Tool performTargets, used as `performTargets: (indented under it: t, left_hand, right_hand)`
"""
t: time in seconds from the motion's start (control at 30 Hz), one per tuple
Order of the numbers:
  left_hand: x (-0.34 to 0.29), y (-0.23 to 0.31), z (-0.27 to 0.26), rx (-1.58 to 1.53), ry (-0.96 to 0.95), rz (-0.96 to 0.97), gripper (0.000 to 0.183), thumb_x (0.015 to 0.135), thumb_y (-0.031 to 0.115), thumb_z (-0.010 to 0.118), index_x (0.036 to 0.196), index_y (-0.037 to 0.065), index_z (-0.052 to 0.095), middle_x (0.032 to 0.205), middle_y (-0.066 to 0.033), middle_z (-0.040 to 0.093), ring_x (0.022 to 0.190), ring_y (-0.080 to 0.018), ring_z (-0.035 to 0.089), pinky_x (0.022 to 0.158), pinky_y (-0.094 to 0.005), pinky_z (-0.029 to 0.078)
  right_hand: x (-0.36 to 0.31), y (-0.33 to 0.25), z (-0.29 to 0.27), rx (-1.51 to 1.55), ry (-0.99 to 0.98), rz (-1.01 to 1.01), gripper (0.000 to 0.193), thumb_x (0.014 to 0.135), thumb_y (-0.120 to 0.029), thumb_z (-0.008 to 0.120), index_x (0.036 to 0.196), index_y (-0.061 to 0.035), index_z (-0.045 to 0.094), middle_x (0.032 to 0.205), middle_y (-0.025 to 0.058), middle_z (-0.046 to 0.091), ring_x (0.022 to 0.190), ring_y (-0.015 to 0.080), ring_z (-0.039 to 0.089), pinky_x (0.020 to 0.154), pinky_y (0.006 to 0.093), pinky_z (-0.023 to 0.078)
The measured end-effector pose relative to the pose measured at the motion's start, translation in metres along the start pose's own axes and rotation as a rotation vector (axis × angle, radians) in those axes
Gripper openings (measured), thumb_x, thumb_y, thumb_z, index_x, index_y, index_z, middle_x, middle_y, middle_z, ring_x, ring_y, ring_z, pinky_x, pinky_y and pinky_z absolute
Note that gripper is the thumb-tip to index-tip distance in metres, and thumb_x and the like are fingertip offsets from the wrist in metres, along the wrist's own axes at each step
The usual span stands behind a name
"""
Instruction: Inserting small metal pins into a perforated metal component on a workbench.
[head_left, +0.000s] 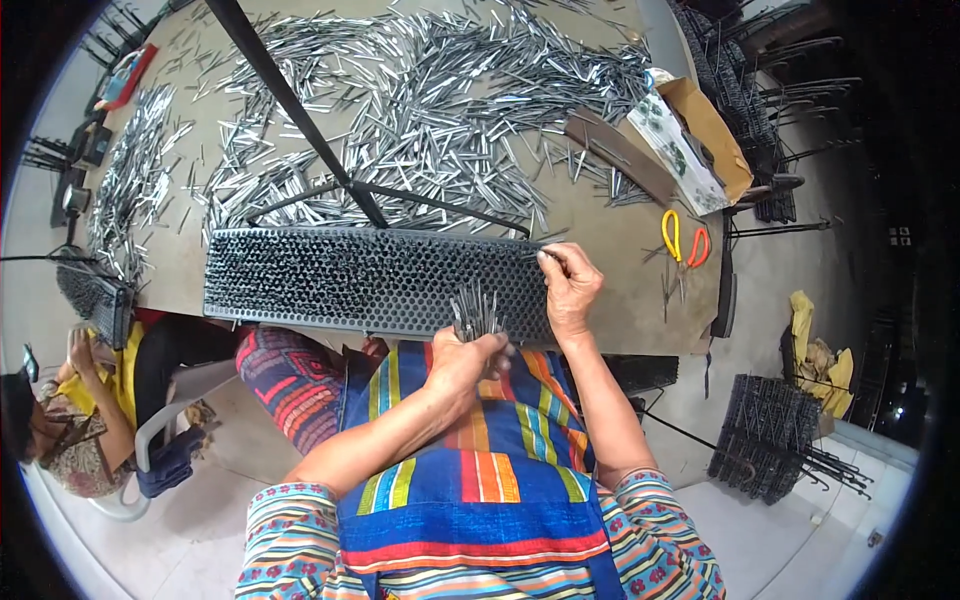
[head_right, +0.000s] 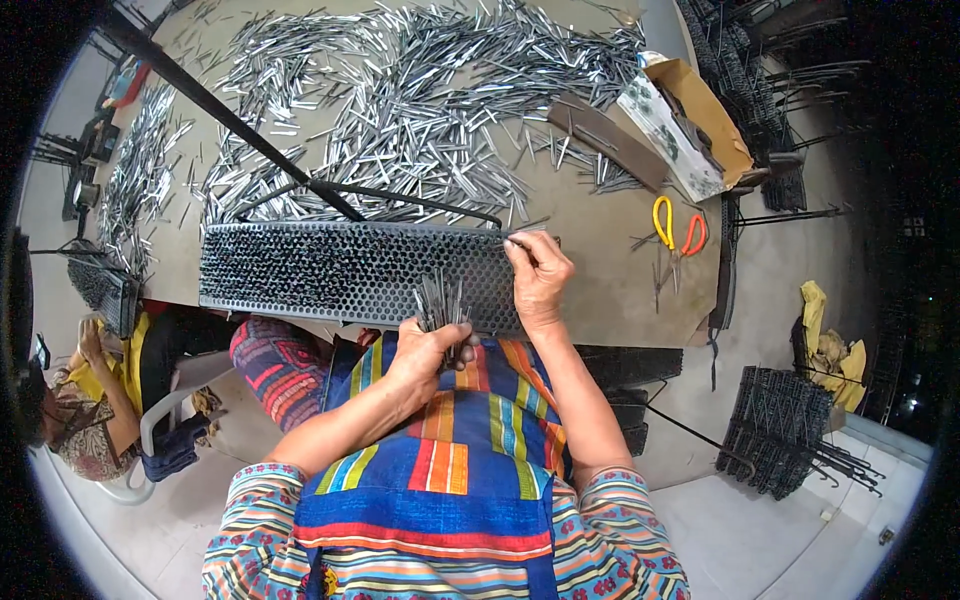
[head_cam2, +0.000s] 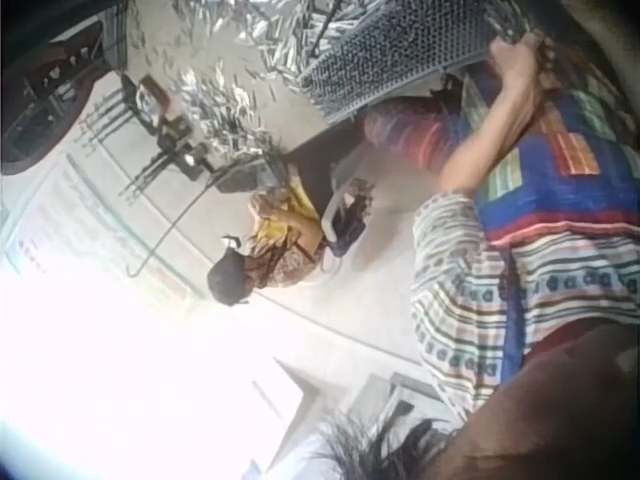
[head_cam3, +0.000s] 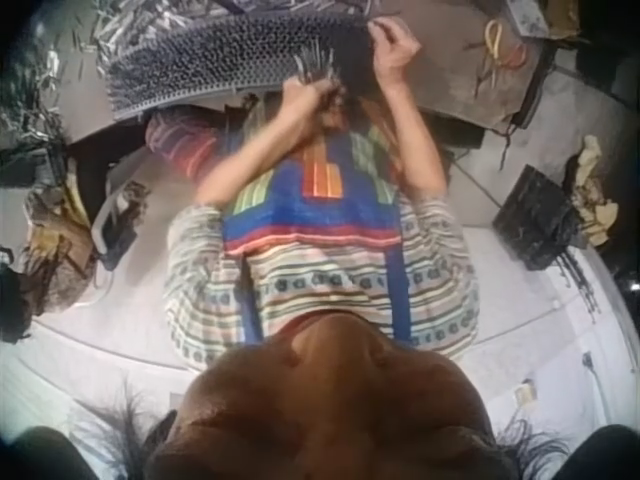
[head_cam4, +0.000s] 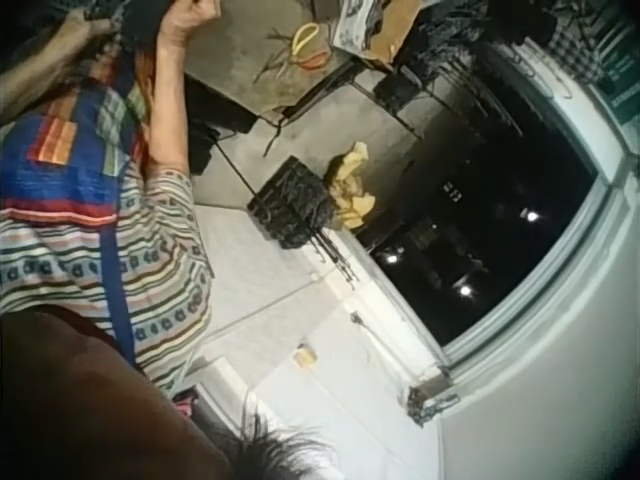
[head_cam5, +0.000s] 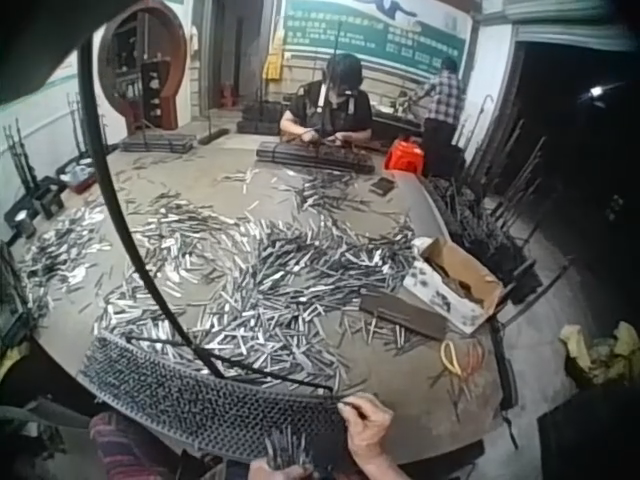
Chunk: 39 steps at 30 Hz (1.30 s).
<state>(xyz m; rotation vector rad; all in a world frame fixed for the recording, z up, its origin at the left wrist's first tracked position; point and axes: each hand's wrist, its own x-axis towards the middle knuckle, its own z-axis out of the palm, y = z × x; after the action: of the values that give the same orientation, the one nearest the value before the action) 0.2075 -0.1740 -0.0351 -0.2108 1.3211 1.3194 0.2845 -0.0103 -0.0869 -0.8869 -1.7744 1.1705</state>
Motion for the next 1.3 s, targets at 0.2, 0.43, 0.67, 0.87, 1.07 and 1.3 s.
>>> performTargets:
  t: [0.2, 0.43, 0.67, 0.87, 1.07, 1.3]
  left_hand:
    - [0.005, -0.002, 0.004, -0.008, -0.022, 0.007, 0.002, 0.084, 0.003, 0.062, 0.083, 0.002, 0.065, 0.073, -0.0071, 0.068, 0.057, -0.0129, 0.063, 0.048, -0.0256, 0.049]
    - [0.006, -0.002, 0.006, -0.049, -0.022, 0.022, 0.002, 0.083, 0.001, 0.062, 0.082, 0.002, 0.064, 0.073, -0.0066, 0.067, 0.057, -0.0135, 0.063, 0.049, -0.0258, 0.05]
    - [0.006, -0.001, 0.006, -0.044, -0.033, 0.032, 0.003, 0.082, 0.0, 0.063, 0.082, 0.003, 0.063, 0.072, -0.0065, 0.067, 0.057, -0.0135, 0.062, 0.049, -0.0258, 0.049]
    - [0.009, -0.005, 0.003, -0.046, -0.049, 0.036, 0.003, 0.083, 0.0, 0.063, 0.083, 0.003, 0.063, 0.073, -0.0065, 0.067, 0.057, -0.0131, 0.062, 0.049, -0.0262, 0.049]
    - [0.009, -0.003, 0.003, -0.048, -0.042, 0.032, 0.003, 0.083, 0.001, 0.062, 0.082, 0.004, 0.064, 0.073, -0.0062, 0.067, 0.057, -0.0123, 0.062, 0.05, -0.0259, 0.049]
    - [0.012, -0.005, 0.001, -0.072, -0.063, 0.042, 0.003, 0.083, 0.001, 0.062, 0.084, 0.004, 0.064, 0.074, -0.0062, 0.068, 0.058, -0.0121, 0.063, 0.05, -0.0249, 0.05]
  right_hand:
    - [0.005, -0.012, 0.006, -0.177, -0.042, -0.158, 0.008, 0.078, 0.003, 0.07, 0.086, 0.0007, 0.067, 0.076, 0.0098, 0.063, 0.063, 0.0182, 0.059, 0.059, 0.028, 0.047]
    - [0.011, -0.022, 0.004, -0.263, -0.071, -0.173, 0.01, 0.075, 0.002, 0.071, 0.085, 0.0007, 0.068, 0.077, 0.0121, 0.065, 0.066, 0.0249, 0.065, 0.061, 0.0308, 0.05]
    - [0.012, -0.018, 0.006, -0.263, -0.07, -0.218, 0.01, 0.077, 0.005, 0.071, 0.086, 0.0022, 0.068, 0.072, 0.0059, 0.062, 0.059, 0.0096, 0.052, 0.055, 0.0241, 0.042]
    - [0.012, -0.02, 0.006, -0.271, -0.086, -0.203, 0.01, 0.076, 0.005, 0.072, 0.085, 0.0019, 0.069, 0.073, 0.0064, 0.063, 0.059, 0.0098, 0.053, 0.055, 0.0241, 0.042]
    - [0.012, -0.015, 0.007, -0.28, -0.08, -0.244, 0.011, 0.076, 0.004, 0.072, 0.086, 0.0018, 0.069, 0.074, 0.0075, 0.064, 0.059, 0.0112, 0.055, 0.055, 0.0243, 0.044]
    - [0.014, -0.018, 0.006, -0.293, -0.086, -0.241, 0.01, 0.076, 0.004, 0.071, 0.086, 0.0021, 0.068, 0.074, 0.0079, 0.064, 0.059, 0.0118, 0.056, 0.055, 0.0245, 0.044]
